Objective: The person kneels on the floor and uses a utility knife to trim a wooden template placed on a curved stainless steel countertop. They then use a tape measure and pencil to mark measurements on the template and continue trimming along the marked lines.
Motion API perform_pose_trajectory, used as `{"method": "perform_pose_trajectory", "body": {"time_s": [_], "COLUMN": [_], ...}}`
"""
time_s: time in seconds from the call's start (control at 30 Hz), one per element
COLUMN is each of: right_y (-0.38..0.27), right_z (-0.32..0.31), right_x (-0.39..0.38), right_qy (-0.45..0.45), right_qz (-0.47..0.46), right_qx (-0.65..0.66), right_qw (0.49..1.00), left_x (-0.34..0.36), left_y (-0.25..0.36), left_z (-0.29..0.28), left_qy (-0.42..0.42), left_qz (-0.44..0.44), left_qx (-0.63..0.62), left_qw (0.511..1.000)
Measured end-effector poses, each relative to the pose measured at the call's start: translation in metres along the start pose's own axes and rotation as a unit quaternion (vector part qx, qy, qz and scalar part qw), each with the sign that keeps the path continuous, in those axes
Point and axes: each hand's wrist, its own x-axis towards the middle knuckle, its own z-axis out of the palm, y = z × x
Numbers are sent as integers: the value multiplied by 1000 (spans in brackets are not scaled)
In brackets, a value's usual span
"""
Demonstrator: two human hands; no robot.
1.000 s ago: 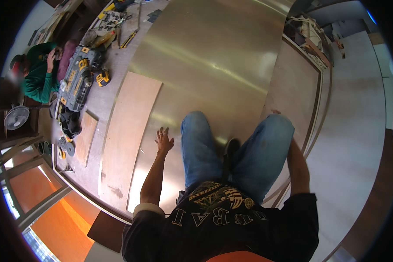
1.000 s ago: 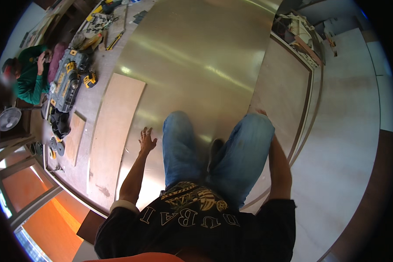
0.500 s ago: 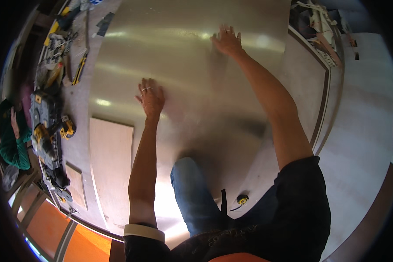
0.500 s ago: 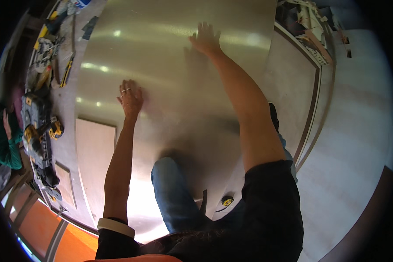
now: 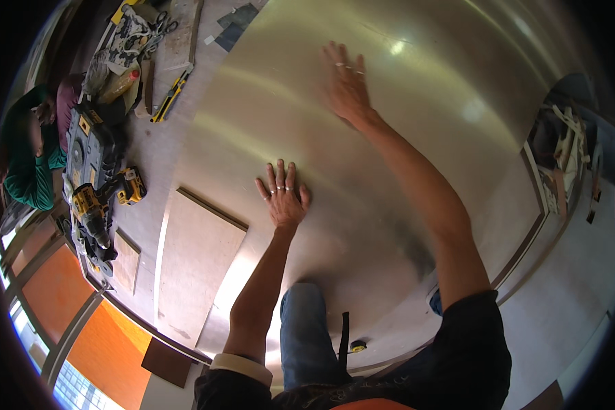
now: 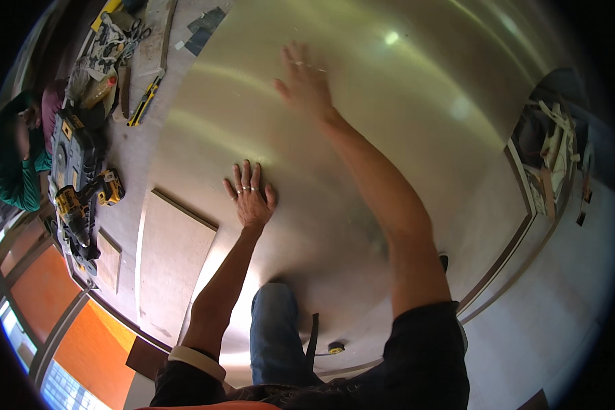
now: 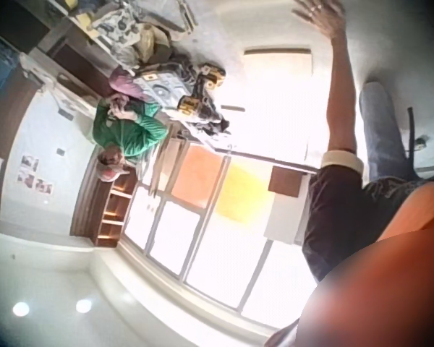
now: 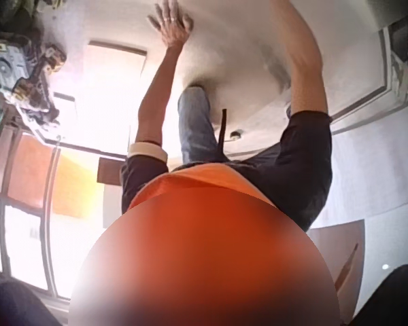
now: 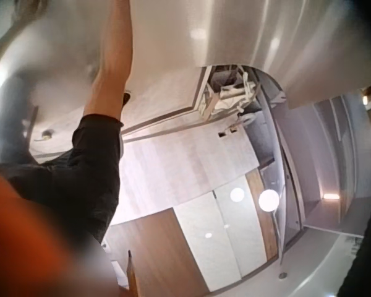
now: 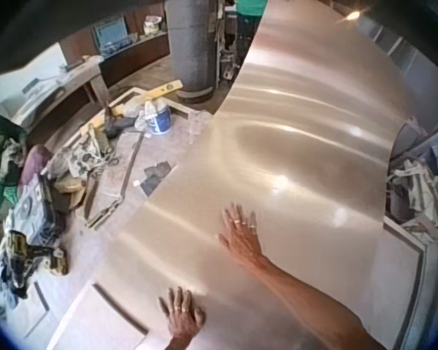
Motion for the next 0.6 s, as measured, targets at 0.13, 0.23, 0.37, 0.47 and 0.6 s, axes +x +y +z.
{"method": "perform_pose_trajectory", "body": {"time_s": [0.13, 0.23, 0.37, 0.47, 0.6], "right_y": [-30, -31, -53, -49, -40], "right_z": [39, 47, 42, 47, 37], "right_x": [49, 52, 50, 37, 66], "right_qy": [-6, -32, -57, -56, -33], "right_qz": [11, 11, -25, -42, -18], "right_qx": [-21, -12, -14, -40, -48], "right_qw": [1000, 999, 998, 997, 998], "left_x": [4, 1, -1, -2, -8], "left_y": [2, -5, -11, -9, -19], "left_z": [2, 2, 1, 0, 1], "left_qy": [-7, -1, -38, -34, -18], "left_qz": [-6, -4, -11, -11, -17], "left_qx": [-35, -41, -70, -88, -86], "left_qw": [999, 999, 997, 996, 996]}}
